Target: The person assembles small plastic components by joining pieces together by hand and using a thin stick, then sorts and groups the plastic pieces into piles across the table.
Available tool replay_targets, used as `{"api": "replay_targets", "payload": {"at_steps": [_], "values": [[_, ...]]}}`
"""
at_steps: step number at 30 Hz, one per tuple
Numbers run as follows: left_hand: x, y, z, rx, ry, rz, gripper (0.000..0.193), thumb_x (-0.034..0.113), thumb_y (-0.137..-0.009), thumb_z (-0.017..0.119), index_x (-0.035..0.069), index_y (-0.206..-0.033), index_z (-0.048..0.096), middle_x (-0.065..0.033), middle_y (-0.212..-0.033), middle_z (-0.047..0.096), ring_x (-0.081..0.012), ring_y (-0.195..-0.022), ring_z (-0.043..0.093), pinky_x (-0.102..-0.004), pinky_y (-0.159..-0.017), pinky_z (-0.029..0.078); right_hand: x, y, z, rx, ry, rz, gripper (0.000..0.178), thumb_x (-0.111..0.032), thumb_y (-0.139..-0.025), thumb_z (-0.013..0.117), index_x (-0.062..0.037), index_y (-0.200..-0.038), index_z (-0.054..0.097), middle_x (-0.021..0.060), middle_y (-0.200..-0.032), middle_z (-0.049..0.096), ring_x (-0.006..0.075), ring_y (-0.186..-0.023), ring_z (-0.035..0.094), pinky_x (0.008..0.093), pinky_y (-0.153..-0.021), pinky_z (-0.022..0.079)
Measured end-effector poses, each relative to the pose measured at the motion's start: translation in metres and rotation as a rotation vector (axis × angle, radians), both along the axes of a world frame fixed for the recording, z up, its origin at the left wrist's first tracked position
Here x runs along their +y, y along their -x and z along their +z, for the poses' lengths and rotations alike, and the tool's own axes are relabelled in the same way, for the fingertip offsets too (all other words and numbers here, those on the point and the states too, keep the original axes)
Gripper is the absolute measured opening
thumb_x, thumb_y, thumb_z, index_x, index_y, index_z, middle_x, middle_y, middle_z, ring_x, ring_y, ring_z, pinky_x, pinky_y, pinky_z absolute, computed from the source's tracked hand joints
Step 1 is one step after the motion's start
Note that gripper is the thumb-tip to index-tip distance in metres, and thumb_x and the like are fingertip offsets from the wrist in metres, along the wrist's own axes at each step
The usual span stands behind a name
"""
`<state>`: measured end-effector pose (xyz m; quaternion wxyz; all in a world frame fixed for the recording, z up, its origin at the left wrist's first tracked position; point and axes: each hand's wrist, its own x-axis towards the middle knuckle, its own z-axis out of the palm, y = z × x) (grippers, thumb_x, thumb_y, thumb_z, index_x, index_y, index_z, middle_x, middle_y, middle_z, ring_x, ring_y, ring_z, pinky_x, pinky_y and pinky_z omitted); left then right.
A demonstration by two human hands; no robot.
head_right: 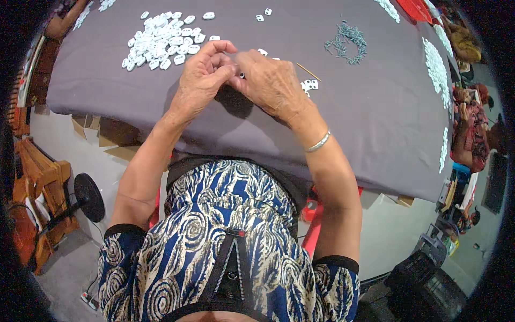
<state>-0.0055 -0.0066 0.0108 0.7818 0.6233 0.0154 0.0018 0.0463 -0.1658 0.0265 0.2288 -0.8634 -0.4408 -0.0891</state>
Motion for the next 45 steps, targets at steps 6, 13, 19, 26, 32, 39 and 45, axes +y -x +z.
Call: {"api": "replay_targets", "payload": {"at_steps": [6,13,19,26,32,39,45], "values": [[0.003,-0.002,-0.004,-0.02,-0.051,-0.049,0.025,0.004,-0.093,0.055,-0.002,-0.117,0.051,0.0004,-0.082,0.057,-0.0076,-0.074,0.061,-0.0214,-0.07,0.048,0.0,0.001,-0.005,0.016,0.145,-0.037,0.03,-0.032,-0.092,0.06,-0.004,-0.086,0.053,0.0134,-0.076,0.064,0.0321,-0.067,0.066,0.0428,-0.057,0.052],[-0.006,0.003,0.003,-0.094,0.038,0.112,0.025,0.011,-0.093,0.056,0.001,-0.115,0.055,-0.0028,-0.092,0.058,-0.0087,-0.091,0.055,-0.0225,-0.076,0.046,0.004,0.006,0.0,0.088,-0.005,-0.041,0.03,-0.032,-0.095,0.057,-0.0033,-0.088,0.052,0.0169,-0.073,0.063,0.0374,-0.067,0.064,0.0441,-0.056,0.051],[-0.03,0.012,0.009,-0.245,0.191,0.103,0.038,0.031,-0.101,0.039,-0.002,-0.115,0.054,-0.0089,-0.101,0.059,-0.0147,-0.1,0.054,-0.0279,-0.088,0.045,0.014,0.016,-0.009,0.232,-0.275,0.055,0.028,-0.028,-0.095,0.056,-0.0011,-0.094,0.05,0.0198,-0.07,0.06,0.0415,-0.068,0.062,0.0477,-0.058,0.051],[-0.038,0.01,-0.002,-0.092,0.262,0.292,0.043,0.034,-0.104,0.032,-0.001,-0.107,0.057,-0.0099,-0.093,0.061,-0.0171,-0.087,0.061,-0.03,-0.081,0.052,0.022,0.019,-0.018,0.247,-0.231,0.075,0.023,-0.023,-0.095,0.052,-0.0004,-0.1,0.048,0.0206,-0.073,0.062,0.0414,-0.071,0.064,0.0477,-0.061,0.052],[-0.039,0.005,-0.005,-0.057,0.35,0.357,0.038,0.033,-0.104,0.036,0.001,-0.1,0.056,-0.01,-0.088,0.06,-0.0171,-0.082,0.059,-0.0304,-0.08,0.051,0.024,0.018,-0.021,0.167,-0.158,0.088,0.02,-0.014,-0.086,0.058,-0.0005,-0.098,0.049,0.0197,-0.075,0.063,0.0394,-0.071,0.065,0.0462,-0.06,0.053],[-0.033,0.0,-0.003,-0.02,0.459,0.307,0.032,0.029,-0.103,0.039,0.003,-0.093,0.055,-0.0082,-0.083,0.058,-0.0164,-0.079,0.057,-0.0308,-0.077,0.049,0.026,0.018,-0.022,0.095,-0.23,0.068,0.017,-0.012,-0.084,0.061,-0.0014,-0.095,0.052,0.0191,-0.073,0.064,0.037,-0.068,0.066,0.0437,-0.057,0.053],[-0.024,0.0,0.001,-0.081,0.136,0.403,0.014,0.015,-0.096,0.055,0.001,-0.096,0.059,-0.0025,-0.083,0.06,-0.0077,-0.079,0.055,-0.0235,-0.073,0.046,0.019,0.007,-0.019,0.058,-0.212,-0.123,0.024,-0.024,-0.092,0.063,-0.0045,-0.082,0.052,0.0137,-0.056,0.058,0.0301,-0.052,0.062,0.0394,-0.045,0.048]]}}
